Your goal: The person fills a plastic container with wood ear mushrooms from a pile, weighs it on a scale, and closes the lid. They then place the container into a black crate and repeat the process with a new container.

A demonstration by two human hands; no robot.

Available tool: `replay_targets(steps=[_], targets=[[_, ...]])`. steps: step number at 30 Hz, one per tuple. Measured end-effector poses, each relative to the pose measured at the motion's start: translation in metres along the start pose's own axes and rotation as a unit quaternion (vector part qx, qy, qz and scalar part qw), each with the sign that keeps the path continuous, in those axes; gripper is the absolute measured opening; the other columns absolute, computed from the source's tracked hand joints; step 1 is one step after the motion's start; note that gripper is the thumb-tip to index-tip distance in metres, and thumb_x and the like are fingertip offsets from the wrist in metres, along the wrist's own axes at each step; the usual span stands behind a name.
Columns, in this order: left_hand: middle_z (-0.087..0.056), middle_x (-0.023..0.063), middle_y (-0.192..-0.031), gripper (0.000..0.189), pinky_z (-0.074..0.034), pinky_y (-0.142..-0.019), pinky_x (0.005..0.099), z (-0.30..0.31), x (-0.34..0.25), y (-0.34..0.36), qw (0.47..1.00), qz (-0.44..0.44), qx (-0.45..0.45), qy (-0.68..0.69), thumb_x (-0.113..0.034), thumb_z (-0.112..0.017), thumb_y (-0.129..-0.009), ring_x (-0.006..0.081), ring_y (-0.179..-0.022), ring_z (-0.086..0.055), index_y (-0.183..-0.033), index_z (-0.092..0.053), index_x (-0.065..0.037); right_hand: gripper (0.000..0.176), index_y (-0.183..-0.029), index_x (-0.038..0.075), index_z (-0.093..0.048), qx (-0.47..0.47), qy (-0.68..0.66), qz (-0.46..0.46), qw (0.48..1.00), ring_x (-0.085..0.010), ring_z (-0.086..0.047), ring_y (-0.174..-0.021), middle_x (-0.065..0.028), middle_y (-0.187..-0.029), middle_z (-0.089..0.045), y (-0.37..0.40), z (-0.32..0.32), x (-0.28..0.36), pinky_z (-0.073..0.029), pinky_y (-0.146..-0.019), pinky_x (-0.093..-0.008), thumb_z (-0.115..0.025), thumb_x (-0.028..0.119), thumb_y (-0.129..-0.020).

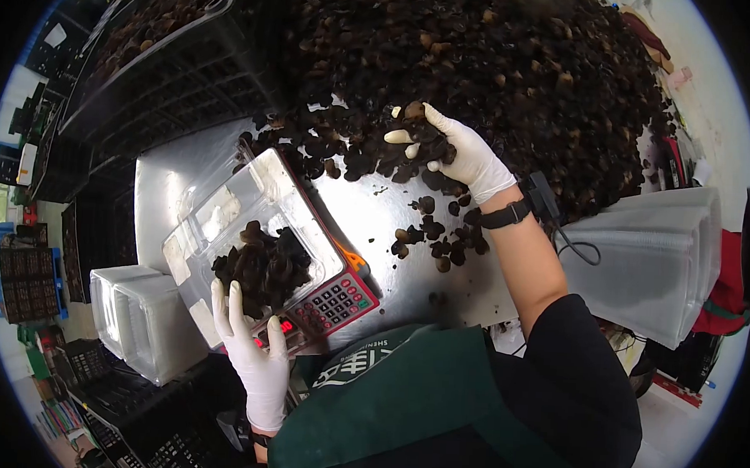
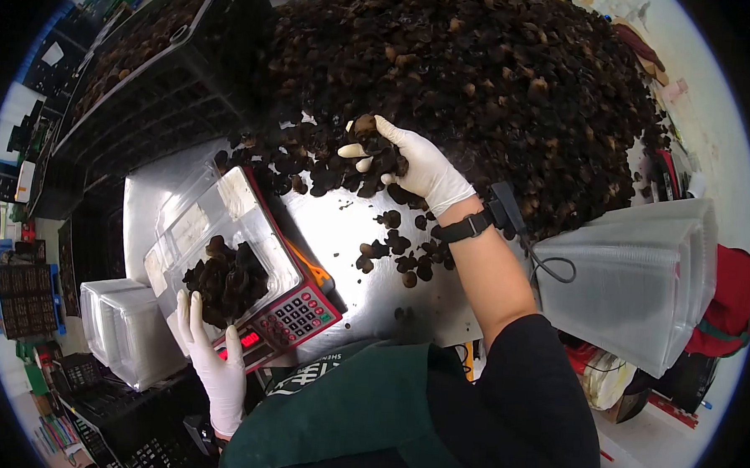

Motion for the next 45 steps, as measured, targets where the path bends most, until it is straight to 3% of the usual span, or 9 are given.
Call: replay_targets(steps=[10,14,16,22,25,32,37,41,45], targets=[[-0.037,0.0213,-0.153,0.063,-0.031,-0.116,0.0442,0.009,0.018,-0.01,0.998,-0.02,-0.061,-0.023,0.002,-0.062,-0.087,0.0379,-0.142,-0.037,-0.147,-0.044,-0.003,0.044,-0.113,0.003,-0.07,0.063,0.086,0.018,0.994,-0.0063,-0.062,-0.068,-0.0085,-0.094,-0.073,0.001,-0.068,-0.011,-0.045,-0.051,-0.0172,-0.054,0.043,-0.103],[-0.043,0.0198,-0.15,0.056,-0.033,-0.115,0.0428,0.025,0.045,-0.016,0.987,0.005,-0.156,-0.032,-0.001,-0.058,-0.091,0.0364,-0.139,-0.042,-0.146,-0.044,-0.002,0.032,-0.106,0.002,-0.074,0.113,0.246,0.089,0.958,-0.0037,-0.06,-0.075,-0.0011,-0.09,-0.071,0.011,-0.171,-0.022,-0.048,-0.067,-0.0202,-0.06,0.031,-0.101],[-0.044,0.0209,-0.148,0.061,-0.035,-0.114,0.0435,0.029,0.047,-0.016,0.988,-0.001,-0.157,-0.003,0.003,-0.062,-0.086,0.0377,-0.137,-0.044,-0.145,-0.045,-0.002,0.031,-0.11,0.0,-0.071,0.121,0.311,0.176,0.926,-0.0154,-0.069,-0.088,-0.0112,-0.097,-0.075,0.003,-0.203,-0.055,-0.053,-0.079,-0.0285,-0.067,0.027,-0.096],[-0.066,0.0092,-0.107,0.057,-0.051,-0.088,0.0327,0.002,0.03,-0.011,0.978,0.039,-0.178,0.103,-0.011,-0.082,-0.08,0.0182,-0.093,-0.063,-0.132,-0.058,-0.004,0.028,-0.11,0.006,-0.074,0.199,0.45,0.203,0.847,-0.0257,-0.072,-0.082,-0.0124,-0.091,-0.075,-0.004,-0.243,-0.1,-0.056,-0.076,-0.0331,-0.062,0.027,-0.095],[-0.066,0.0028,-0.101,0.04,-0.053,-0.073,0.0238,0.0,0.036,-0.013,0.961,0.064,-0.186,0.196,-0.006,-0.071,-0.091,0.0074,-0.087,-0.061,-0.129,-0.059,-0.003,0.028,-0.106,0.006,-0.074,0.215,0.494,0.202,0.818,-0.0288,-0.071,-0.083,-0.015,-0.091,-0.073,0.0,-0.245,-0.097,-0.055,-0.075,-0.0357,-0.062,0.028,-0.096],[-0.067,0.004,-0.092,0.028,-0.053,-0.073,0.0239,0.001,0.051,-0.005,0.847,0.222,-0.106,0.47,-0.004,-0.059,-0.099,0.0088,-0.077,-0.063,-0.127,-0.063,-0.002,0.026,-0.11,0.008,-0.072,0.173,0.552,0.35,0.737,-0.0299,-0.07,-0.091,-0.0131,-0.101,-0.072,-0.011,-0.242,-0.095,-0.055,-0.081,-0.0371,-0.06,0.026,-0.095],[-0.068,0.0056,-0.094,0.022,-0.052,-0.073,0.0227,0.009,0.059,0.001,0.883,0.203,-0.11,0.409,-0.003,-0.057,-0.1,0.008,-0.077,-0.062,-0.12,-0.063,0.0,0.028,-0.115,0.011,-0.071,0.236,0.611,0.36,0.664,-0.0282,-0.069,-0.094,-0.0107,-0.104,-0.072,-0.006,-0.24,-0.097,-0.055,-0.084,-0.0359,-0.061,0.025,-0.093],[-0.067,0.0026,-0.09,0.017,-0.05,-0.07,0.0226,0.022,0.063,0.008,0.902,0.201,-0.168,0.343,-0.003,-0.061,-0.096,0.0056,-0.076,-0.061,-0.112,-0.067,0.0,0.032,-0.119,0.008,-0.07,0.15,0.587,0.33,0.724,-0.0321,-0.069,-0.095,-0.0148,-0.109,-0.072,0.01,-0.239,-0.056,-0.055,-0.084,-0.0351,-0.065,0.023,-0.091],[-0.071,0.0014,-0.094,0.022,-0.05,-0.072,0.0231,0.03,0.04,0.024,0.935,0.165,-0.127,0.288,0.0,-0.068,-0.089,0.0057,-0.079,-0.062,-0.111,-0.071,-0.002,0.028,-0.117,0.003,-0.07,0.155,0.451,0.118,0.871,-0.0101,-0.068,-0.084,-0.0081,-0.097,-0.074,0.037,-0.199,-0.039,-0.053,-0.078,-0.0253,-0.067,0.01,-0.09]])
Point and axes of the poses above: each hand's wrist, its own y-axis away from the middle knuckle, its own z-axis out of the back of the hand, x = y × z, the point moved 1 cm from there along -y, towards the middle knuckle
